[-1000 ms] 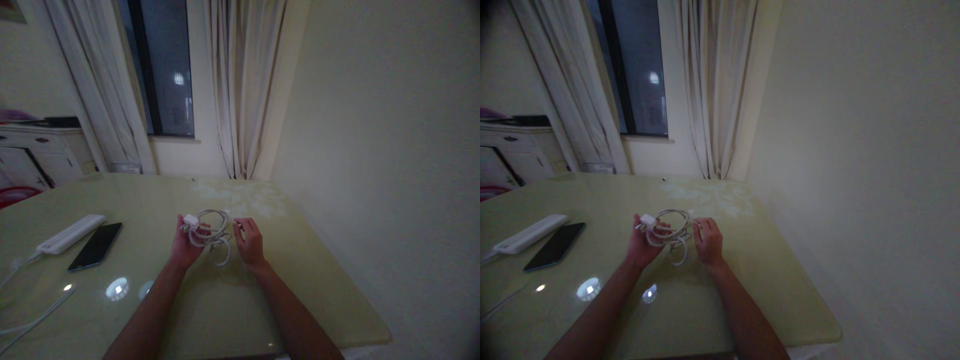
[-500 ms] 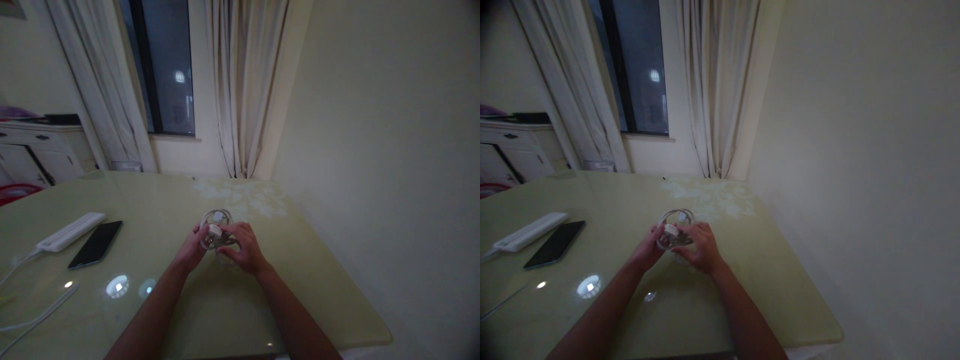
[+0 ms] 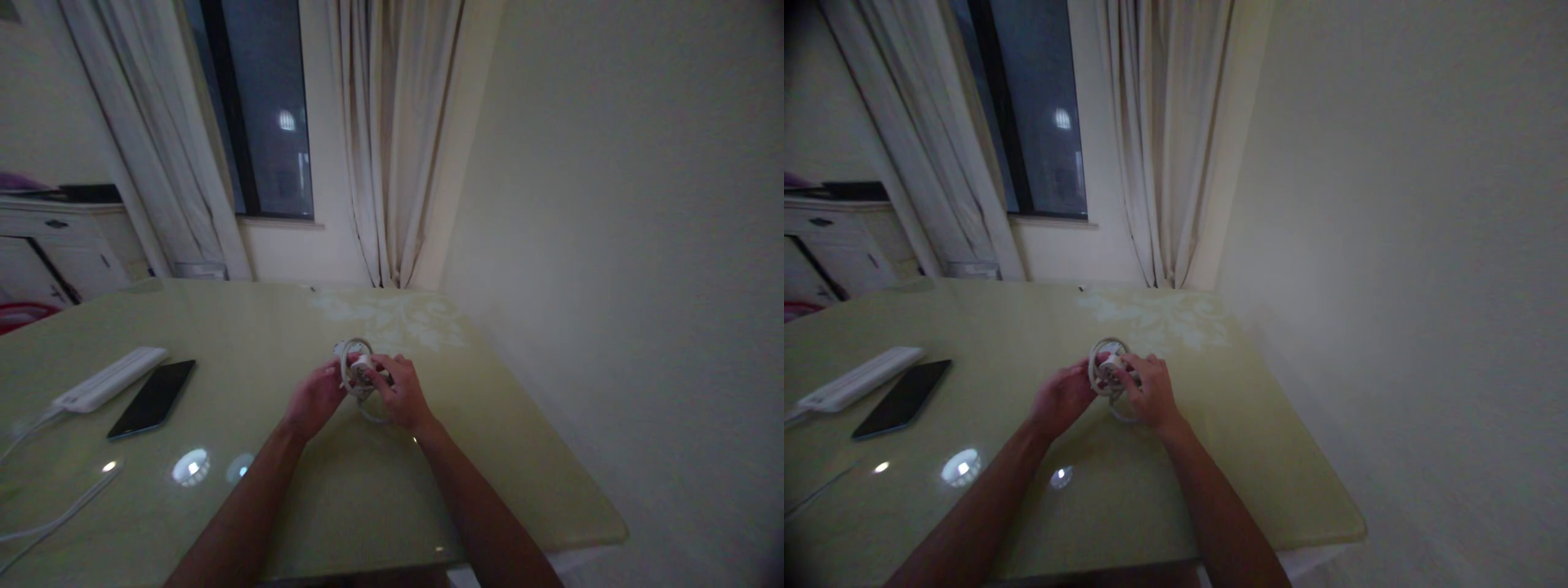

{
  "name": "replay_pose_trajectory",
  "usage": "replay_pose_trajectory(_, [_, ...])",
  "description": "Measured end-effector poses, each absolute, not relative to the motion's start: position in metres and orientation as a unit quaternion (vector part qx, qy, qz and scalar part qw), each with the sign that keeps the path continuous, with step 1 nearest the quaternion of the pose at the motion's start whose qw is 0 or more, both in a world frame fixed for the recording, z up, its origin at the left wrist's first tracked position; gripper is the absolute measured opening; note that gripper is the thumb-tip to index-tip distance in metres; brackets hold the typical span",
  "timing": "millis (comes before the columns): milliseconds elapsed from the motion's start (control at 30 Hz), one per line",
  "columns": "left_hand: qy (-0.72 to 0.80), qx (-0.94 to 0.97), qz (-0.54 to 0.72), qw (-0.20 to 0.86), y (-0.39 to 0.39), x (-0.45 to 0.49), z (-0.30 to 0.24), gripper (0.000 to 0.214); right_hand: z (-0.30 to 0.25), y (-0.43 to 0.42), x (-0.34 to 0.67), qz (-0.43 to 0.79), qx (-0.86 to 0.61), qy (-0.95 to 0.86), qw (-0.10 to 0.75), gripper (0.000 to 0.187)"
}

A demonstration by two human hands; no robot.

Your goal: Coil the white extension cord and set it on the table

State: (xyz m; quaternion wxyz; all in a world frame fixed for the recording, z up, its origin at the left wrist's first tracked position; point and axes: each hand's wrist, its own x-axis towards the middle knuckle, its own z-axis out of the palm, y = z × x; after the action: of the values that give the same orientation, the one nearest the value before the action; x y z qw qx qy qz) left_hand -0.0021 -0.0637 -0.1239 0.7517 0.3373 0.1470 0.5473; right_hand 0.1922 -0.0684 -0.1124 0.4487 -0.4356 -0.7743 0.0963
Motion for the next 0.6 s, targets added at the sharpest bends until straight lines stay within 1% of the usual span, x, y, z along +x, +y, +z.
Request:
replay_pose_trajectory(133, [0.138,0.39,0.534,0.737,-0.067,0.004,-0.125,0.04,-0.114,-0.064,0.193,0.17,-0.443,-0.751,0.458,0.028])
replay_pose_trajectory(233, [0.158,0.405,0.53,0.728,-0.068,0.008,-0.127,0.042,-0.115,-0.062,0.193,0.233,-0.447,-0.72,0.477,0.029])
replay_pose_trajectory(333, [0.164,0.39,0.528,0.736,-0.068,0.009,-0.129,0.046,-0.117,-0.06,0.192,0.266,-0.447,-0.703,0.486,0.031])
replay_pose_trajectory(467, [0.178,0.395,0.523,0.734,-0.072,0.009,-0.128,0.052,-0.122,-0.06,0.191,0.232,-0.46,-0.706,0.487,0.032])
replay_pose_trajectory(600, [0.195,0.392,0.511,0.74,-0.075,0.015,-0.127,0.061,-0.125,-0.061,0.189,0.194,-0.485,-0.703,0.483,0.024])
